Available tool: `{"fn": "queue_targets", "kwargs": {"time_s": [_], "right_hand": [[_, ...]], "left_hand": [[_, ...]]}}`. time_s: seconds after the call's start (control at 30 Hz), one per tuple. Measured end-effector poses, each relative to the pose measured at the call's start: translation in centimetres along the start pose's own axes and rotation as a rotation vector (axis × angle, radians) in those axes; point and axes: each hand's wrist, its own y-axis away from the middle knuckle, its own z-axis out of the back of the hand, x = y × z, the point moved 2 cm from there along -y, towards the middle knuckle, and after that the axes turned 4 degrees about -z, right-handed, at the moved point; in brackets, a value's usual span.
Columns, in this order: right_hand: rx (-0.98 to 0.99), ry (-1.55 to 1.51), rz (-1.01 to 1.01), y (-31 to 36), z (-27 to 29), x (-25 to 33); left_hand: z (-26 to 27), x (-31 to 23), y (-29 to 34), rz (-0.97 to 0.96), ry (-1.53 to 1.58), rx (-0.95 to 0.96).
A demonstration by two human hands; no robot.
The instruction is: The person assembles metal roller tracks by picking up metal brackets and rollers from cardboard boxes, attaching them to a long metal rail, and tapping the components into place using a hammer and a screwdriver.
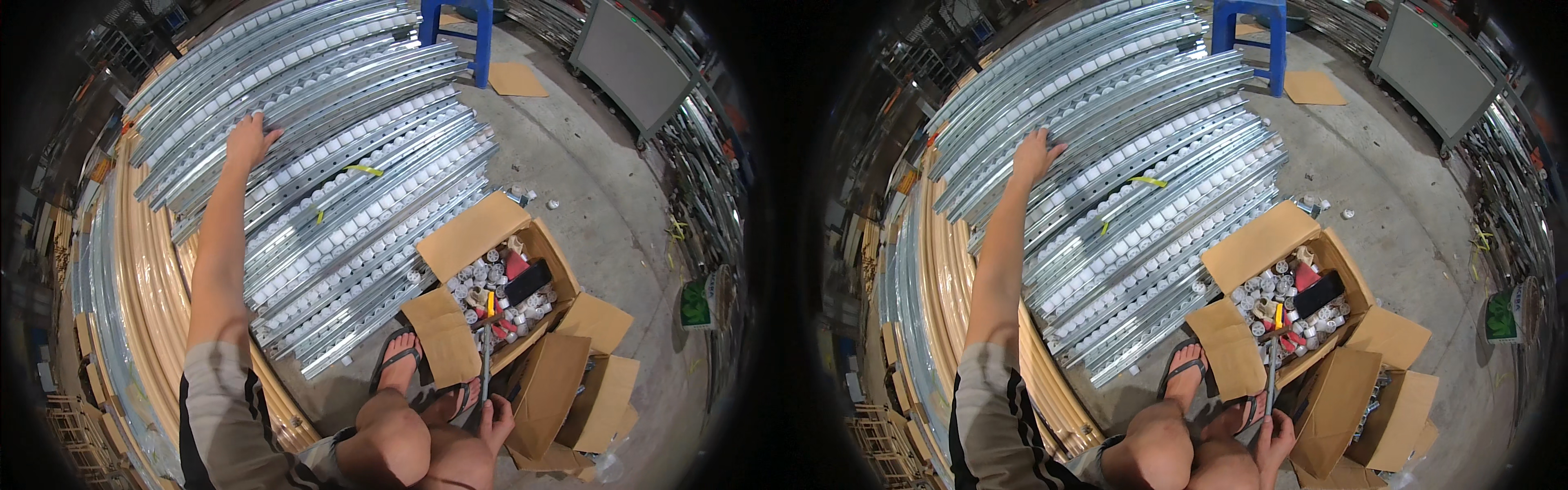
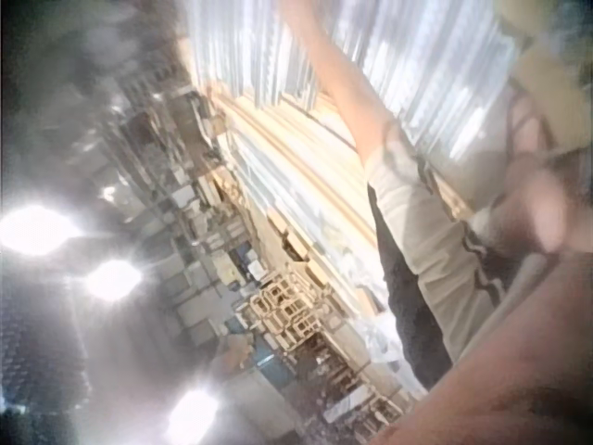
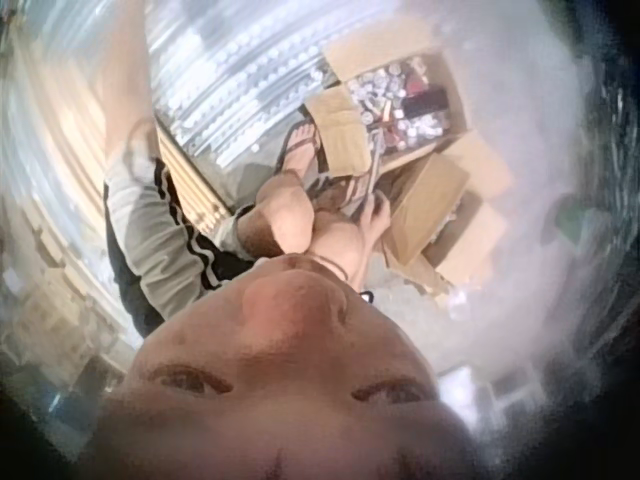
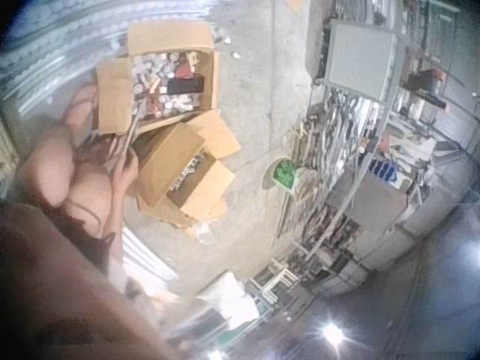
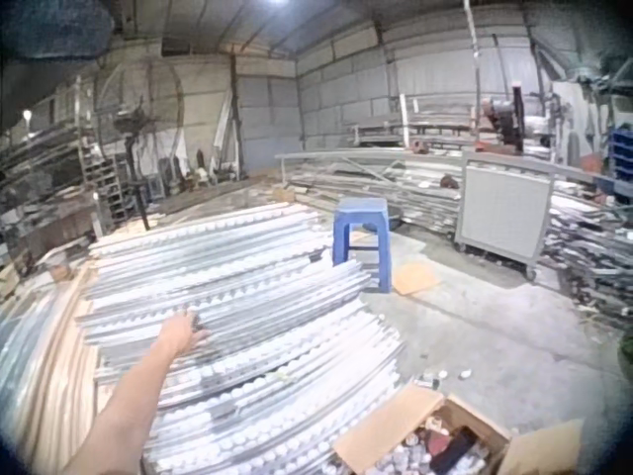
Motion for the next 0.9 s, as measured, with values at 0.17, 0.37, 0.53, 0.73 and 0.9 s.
{"fn": "queue_targets", "kwargs": {"time_s": [0.17, 0.37, 0.53, 0.73, 0.9], "right_hand": [[-0.018, 0.007, -0.049, 0.1, 0.5, -0.4], [-0.022, 0.01, -0.05, 0.2, 0.9, -0.8], [-0.038, 0.038, -0.053, 0.3, 1.3, -1.8], [-0.005, -0.04, -0.146, -0.1, 0.6, -2.1], [0.053, -0.065, -0.141, -1.0, -0.6, -1.1]], "left_hand": [[2.7, -1.8, 1.8, -0.138, -0.084, -0.13], [1.5, -3.9, 6.7, -0.342, -0.053, -0.136], [2.5, -6.8, 15.2, -0.314, -0.003, -0.002], [3.0, -10.2, 30.8, -0.197, 0.166, 0.15], [2.0, -13.6, 40.5, 0.048, 0.314, 0.269]]}}
